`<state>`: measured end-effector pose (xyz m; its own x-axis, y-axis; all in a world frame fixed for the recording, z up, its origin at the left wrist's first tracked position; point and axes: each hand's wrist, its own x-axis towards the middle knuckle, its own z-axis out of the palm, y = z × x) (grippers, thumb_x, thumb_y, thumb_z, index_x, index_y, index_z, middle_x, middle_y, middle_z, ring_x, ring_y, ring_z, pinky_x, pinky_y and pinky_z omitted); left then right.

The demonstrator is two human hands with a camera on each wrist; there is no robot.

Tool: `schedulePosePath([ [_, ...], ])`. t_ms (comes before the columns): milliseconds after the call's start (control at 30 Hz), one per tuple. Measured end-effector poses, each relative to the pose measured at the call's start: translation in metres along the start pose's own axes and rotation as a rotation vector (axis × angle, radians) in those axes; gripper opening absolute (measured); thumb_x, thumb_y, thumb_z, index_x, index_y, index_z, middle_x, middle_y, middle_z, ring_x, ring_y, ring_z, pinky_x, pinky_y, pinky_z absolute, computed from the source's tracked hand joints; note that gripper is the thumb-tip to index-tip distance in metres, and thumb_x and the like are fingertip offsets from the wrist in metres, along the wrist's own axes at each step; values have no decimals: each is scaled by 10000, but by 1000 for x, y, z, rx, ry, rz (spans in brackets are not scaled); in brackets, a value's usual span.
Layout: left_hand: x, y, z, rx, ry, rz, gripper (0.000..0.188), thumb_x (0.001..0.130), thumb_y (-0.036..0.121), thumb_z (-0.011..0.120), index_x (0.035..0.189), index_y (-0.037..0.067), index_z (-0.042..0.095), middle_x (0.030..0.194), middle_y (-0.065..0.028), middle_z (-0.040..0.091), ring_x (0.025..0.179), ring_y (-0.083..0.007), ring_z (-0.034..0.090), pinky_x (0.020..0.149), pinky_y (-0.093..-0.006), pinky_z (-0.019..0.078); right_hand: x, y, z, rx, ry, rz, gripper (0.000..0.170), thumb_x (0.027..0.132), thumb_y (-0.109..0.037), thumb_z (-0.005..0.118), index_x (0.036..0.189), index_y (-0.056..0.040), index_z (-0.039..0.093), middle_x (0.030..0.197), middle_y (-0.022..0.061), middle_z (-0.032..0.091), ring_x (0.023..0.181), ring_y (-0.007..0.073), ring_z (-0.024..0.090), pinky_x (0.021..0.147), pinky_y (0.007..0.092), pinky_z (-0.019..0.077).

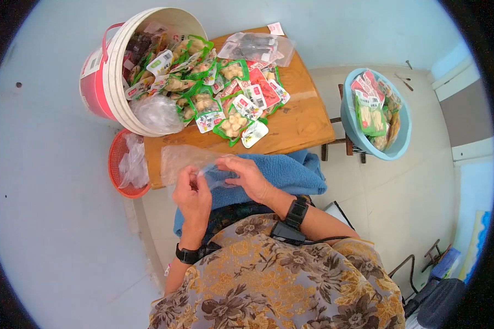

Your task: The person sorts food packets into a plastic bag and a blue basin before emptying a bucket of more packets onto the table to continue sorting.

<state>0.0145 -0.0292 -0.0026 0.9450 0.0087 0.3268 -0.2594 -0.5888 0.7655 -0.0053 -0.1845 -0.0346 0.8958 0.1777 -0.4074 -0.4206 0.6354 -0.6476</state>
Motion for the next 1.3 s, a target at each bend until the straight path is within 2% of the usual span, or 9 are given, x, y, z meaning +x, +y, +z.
schedulePosePath([
  [167,-1,-4,-5,67,-5,136,164,823,17,679,980,30,631,631,-85,540,529,-160,519,508,-300,435,1,-14,-2,-297,80,-110,298,914,-294,609,1011,-23,686,971,44,678,936,138,621,821,309,478],
  [267,-1,-3,-9,51,-31,102,137,819,44,685,941,32,624,747,-132,611,604,-270,595,549,-366,479,11,-27,-1,-491,205,-341,216,887,-215,649,885,-2,689,779,31,674,744,117,633,682,257,494],
  [333,-2,-6,-10,60,-45,99,127,821,53,686,932,36,627,740,-131,610,598,-270,596,544,-367,476,24,-40,5,-830,410,-711,153,844,-143,684,845,9,668,694,63,660,631,138,628,599,254,488],
  [500,-4,-12,-11,50,-64,101,96,823,73,688,892,47,628,703,-119,601,577,-270,591,530,-368,470,54,-56,21,-1396,411,-1038,294,725,-176,765,942,-19,645,1049,170,636,974,292,619,801,385,490],
  [567,-3,-13,-13,41,-78,95,91,821,85,693,861,54,617,681,-111,591,569,-269,588,522,-368,465,68,-54,28,-1733,395,-1082,479,670,-231,794,1050,-6,606,1220,183,536,1142,345,508,945,470,405],
  [667,-4,-10,-15,26,-78,91,104,816,88,699,840,55,603,674,-106,588,569,-268,587,517,-365,463,89,-43,33,-1852,462,-1098,570,644,-248,803,1092,20,577,1236,188,510,1149,374,484,985,491,360],
  [900,-4,-14,-15,17,-74,94,116,811,90,702,825,58,591,672,-100,585,571,-262,586,516,-361,462,111,-44,22,-1918,493,-1117,406,748,-178,704,1080,20,579,1151,152,557,1110,330,518,935,459,391],
  [1200,-5,-13,-3,-96,-112,-62,95,828,81,682,842,45,595,635,-115,576,537,-251,570,506,-345,457,95,-87,6,-1263,593,-1354,66,863,-78,590,867,-13,591,752,180,592,646,382,562,581,409,466],
  [1300,-3,-11,0,-108,-104,-83,98,837,89,683,851,37,602,599,-106,563,500,-220,550,487,-333,445,71,-99,-2,-1116,691,-991,130,908,-117,592,831,-14,610,697,122,617,567,304,556,566,364,455],
])
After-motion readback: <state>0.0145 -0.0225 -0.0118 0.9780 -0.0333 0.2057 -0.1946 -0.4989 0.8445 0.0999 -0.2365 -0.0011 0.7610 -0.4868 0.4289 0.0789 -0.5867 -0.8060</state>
